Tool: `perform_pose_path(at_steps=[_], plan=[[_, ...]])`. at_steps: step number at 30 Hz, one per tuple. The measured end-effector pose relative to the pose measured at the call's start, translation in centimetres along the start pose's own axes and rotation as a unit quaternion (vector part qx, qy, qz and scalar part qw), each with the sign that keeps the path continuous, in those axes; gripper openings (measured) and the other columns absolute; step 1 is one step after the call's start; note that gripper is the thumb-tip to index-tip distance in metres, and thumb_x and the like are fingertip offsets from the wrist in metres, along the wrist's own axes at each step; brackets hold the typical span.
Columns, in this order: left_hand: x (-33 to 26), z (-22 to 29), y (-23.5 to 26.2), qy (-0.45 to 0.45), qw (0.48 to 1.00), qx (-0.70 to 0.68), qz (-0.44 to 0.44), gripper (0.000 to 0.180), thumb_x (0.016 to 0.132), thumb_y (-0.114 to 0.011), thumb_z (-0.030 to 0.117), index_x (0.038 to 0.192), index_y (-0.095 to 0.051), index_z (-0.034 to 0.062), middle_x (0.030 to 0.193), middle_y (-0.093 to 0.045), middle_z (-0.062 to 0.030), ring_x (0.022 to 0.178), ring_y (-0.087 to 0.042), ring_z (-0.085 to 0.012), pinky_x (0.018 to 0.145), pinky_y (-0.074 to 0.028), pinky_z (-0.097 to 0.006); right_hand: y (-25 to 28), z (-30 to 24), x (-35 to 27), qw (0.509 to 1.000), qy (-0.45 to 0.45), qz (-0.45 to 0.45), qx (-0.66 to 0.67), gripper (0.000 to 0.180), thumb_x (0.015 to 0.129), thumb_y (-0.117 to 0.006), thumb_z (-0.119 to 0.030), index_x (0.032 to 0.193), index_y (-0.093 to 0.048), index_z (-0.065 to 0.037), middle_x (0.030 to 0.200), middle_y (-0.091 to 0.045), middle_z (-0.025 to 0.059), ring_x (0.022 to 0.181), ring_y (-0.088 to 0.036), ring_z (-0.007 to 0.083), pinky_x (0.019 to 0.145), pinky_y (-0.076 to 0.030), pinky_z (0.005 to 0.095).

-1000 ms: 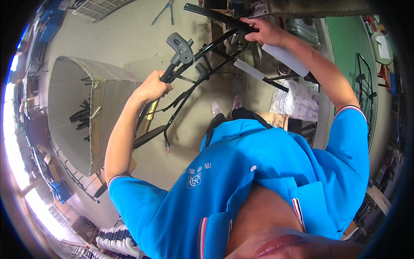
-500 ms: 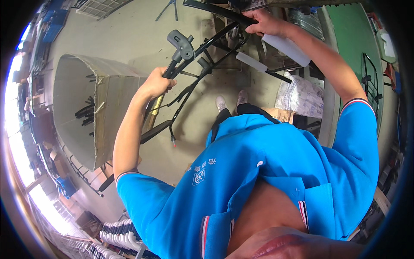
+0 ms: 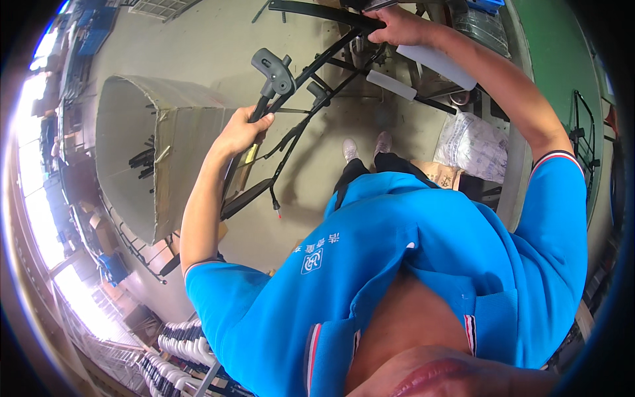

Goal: The person repeatedly assembles black metal tripod frames by inserting white cylindrical foam sleeves into the legs, then places the assembled units onto a green workbench. The person retrieves new frames from a large bin and continues the cycle.

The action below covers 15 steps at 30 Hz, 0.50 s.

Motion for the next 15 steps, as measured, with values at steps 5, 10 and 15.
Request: perform_pose_path(at_steps=[5, 10, 15], plan=[[0.3, -1.4, 0.0, 0.016, 1.0, 0.006, -0.004, 0.025, 0.089, -0.06, 0.027, 0.074, -0.05, 0.0091, 0.058, -0.048, 0.0021, 0.051, -0.044, -0.0077, 0.047, -0.033, -0.024, -1.0, 0.1, 0.3, 0.998, -0.034, 0.017, 0.058, 0.033, 0.07, -0.065, -0.016, 0.1, -0.062, -0.005, 0.078, -0.064, 0.0091, 0.076, -0.061, 0.0165, 0.072, -0.046, 0.0318], [1.9, -2.1, -0.7, -0.003, 1.0, 0.025, 0.009, 0.025, 0.089, -0.059, 0.024, 0.073, -0.05, 0.0072, 0.059, -0.048, 0.002, 0.052, -0.043, -0.0083, 0.049, -0.036, -0.025, -1.4, 0.4, -0.8, 0.996, -0.084, -0.006, 0.005, 0.043, 0.074, -0.066, -0.022, 0.11, -0.057, -0.001, 0.096, -0.064, 0.0163, 0.092, -0.062, 0.0251, 0.082, -0.046, 0.034], [1.7, -1.8, -0.6, 0.009, 0.997, 0.076, 0.015, 0.026, 0.089, -0.059, 0.024, 0.072, -0.05, 0.0065, 0.058, -0.048, 0.0013, 0.051, -0.042, -0.0089, 0.049, -0.035, -0.026, -1.7, -0.6, -3.0, 0.982, -0.088, 0.088, -0.141, 0.073, 0.076, -0.069, -0.033, 0.136, -0.036, -0.007, 0.117, -0.057, 0.0196, 0.108, -0.055, 0.0346, 0.091, -0.044, 0.04]])
Point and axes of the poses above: each hand's wrist, its own x-axis towards the middle knuckle, its own y-axis out of the back of the hand, z = x × y, the point moved 1 cm from there along x, towards the middle knuckle
